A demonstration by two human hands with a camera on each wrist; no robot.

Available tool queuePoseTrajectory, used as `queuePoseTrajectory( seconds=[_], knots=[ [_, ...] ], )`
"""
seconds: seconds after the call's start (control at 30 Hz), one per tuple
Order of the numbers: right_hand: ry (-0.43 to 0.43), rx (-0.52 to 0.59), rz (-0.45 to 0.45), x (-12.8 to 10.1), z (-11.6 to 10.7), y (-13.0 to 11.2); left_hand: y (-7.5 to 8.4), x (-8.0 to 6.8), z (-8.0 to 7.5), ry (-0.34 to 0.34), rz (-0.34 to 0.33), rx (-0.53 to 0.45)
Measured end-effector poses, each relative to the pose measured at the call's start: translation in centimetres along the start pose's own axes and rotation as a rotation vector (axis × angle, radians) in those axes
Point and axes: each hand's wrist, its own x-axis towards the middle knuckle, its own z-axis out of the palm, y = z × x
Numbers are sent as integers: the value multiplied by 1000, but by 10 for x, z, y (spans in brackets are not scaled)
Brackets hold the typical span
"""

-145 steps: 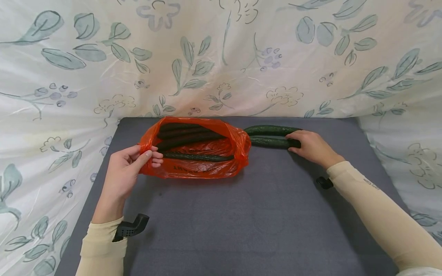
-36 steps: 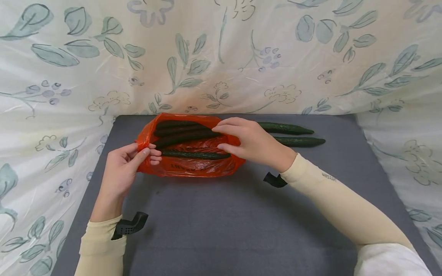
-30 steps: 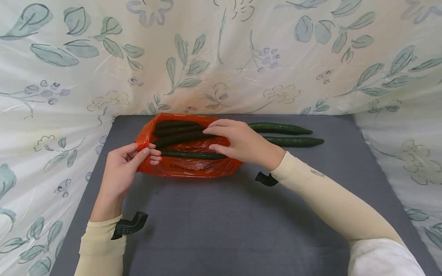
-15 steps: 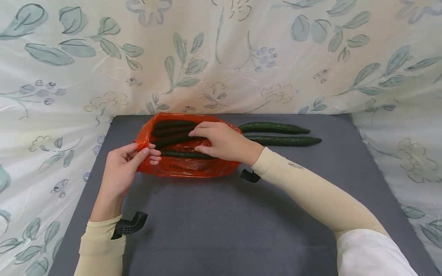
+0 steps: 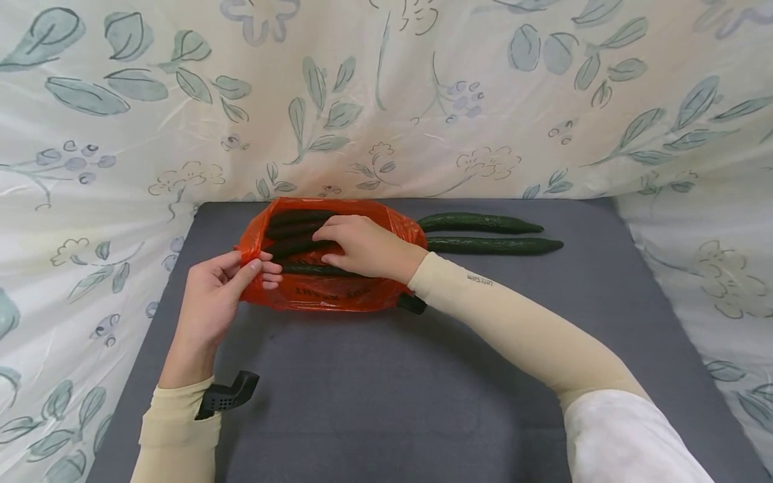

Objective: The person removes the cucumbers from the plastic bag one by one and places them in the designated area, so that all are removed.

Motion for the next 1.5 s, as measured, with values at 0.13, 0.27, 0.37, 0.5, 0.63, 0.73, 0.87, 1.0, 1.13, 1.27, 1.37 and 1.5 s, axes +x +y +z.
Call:
queuePoseTrajectory(
  seconds=[0.13, 0.27, 0.37, 0.5, 0.63, 0.73, 0.87, 1.0, 1.13, 1.27, 1.37, 1.5],
  knots=[
    [-18, 15, 25, 9, 6, 2, -1, 1, 1, -7, -4, -6],
    [-14, 23, 30, 18, 12, 4, -1, 2, 1, -6, -1, -12],
    [-20, 17, 32, 25, 18, 8, -1, 2, 1, -6, 5, -13],
    [-49, 13, 65, 32, 28, 16, -1, 2, 1, -11, 11, -2],
    [-70, 4, 87, 32, 37, 21, -1, 1, 0, -8, 12, -2],
    [-85, -11, 91, 31, 43, 23, -2, 1, 0, -2, 8, -12],
    [-117, -24, 110, 29, 51, 26, -2, 1, -1, -1, 9, -19],
    [-146, -18, 145, 26, 56, 27, -2, 1, 0, -11, 16, -22],
    [-166, -6, 176, 23, 58, 29, -2, 1, 0, -10, 18, -20],
    [-190, -6, 200, 21, 62, 31, -3, 0, 0, -8, 13, -36],
    [-209, -26, 215, 20, 65, 31, -4, 0, -1, -9, 9, -47],
    [-218, -75, 219, 18, 68, 30, -4, 0, -1, -14, 10, -55]
  ],
)
